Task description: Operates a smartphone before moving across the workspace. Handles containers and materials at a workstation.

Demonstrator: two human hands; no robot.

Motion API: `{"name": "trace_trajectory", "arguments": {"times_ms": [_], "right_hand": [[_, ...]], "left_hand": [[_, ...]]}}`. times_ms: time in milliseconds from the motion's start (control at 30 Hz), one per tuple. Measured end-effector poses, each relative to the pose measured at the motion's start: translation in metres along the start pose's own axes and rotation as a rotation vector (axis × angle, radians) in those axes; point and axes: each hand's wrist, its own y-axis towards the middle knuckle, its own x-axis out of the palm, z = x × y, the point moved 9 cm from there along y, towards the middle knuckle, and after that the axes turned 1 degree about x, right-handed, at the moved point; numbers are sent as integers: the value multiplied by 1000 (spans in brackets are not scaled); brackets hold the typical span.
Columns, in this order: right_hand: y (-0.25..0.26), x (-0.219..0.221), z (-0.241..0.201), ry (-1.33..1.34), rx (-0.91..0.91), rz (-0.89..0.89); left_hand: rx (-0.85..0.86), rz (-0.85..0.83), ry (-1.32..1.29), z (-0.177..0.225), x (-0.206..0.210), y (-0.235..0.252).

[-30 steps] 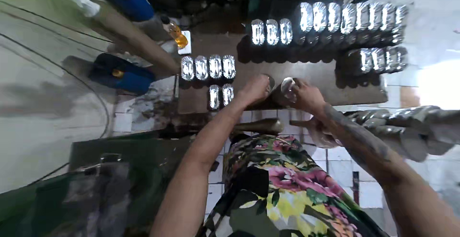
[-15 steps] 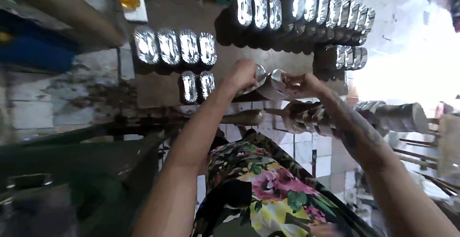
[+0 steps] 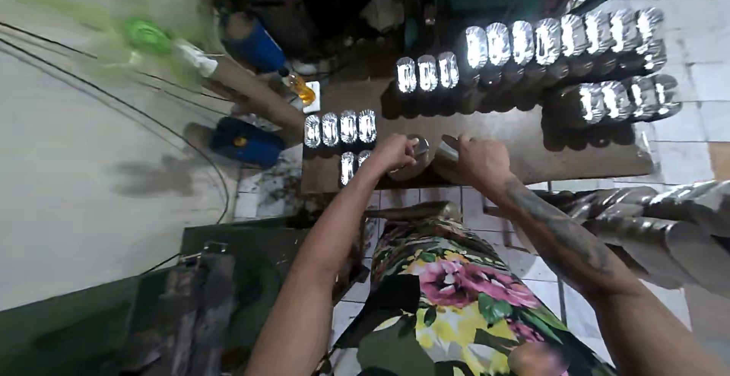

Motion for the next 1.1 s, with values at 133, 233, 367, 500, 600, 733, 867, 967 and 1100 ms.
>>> {"name": "trace_trajectory", "arguments": {"times_ms": [133, 233, 367, 500, 600, 733, 867, 967, 1100], "right_hand": [[-3, -1, 24, 185, -115, 84], [-8, -2, 27, 711, -426, 47], [-24, 58, -28, 1438, -529, -540], [-43, 104, -37, 1370, -410, -639], [-42, 120, -3, 1017, -337, -474], [-59, 93, 7, 665, -435, -277], [-92, 65, -43, 614, -632, -216], [-116, 43, -81, 710, -876, -171], [-138, 19, -115, 836, -1094, -215]], "left_hand": [[-103, 208, 153, 37, -37, -56], [-242, 499, -313, 44, -82, -144], [-482, 459, -1079, 4, 2, -169], [-564, 314, -1042, 15, 121, -140], [-465, 41, -1094, 45, 181, -83], [-444, 18, -863, 6, 281, 2], [-594, 58, -765, -17, 306, -4], [-525, 142, -780, -8, 182, -102], [-539, 547, -652, -55, 114, -184]]}}
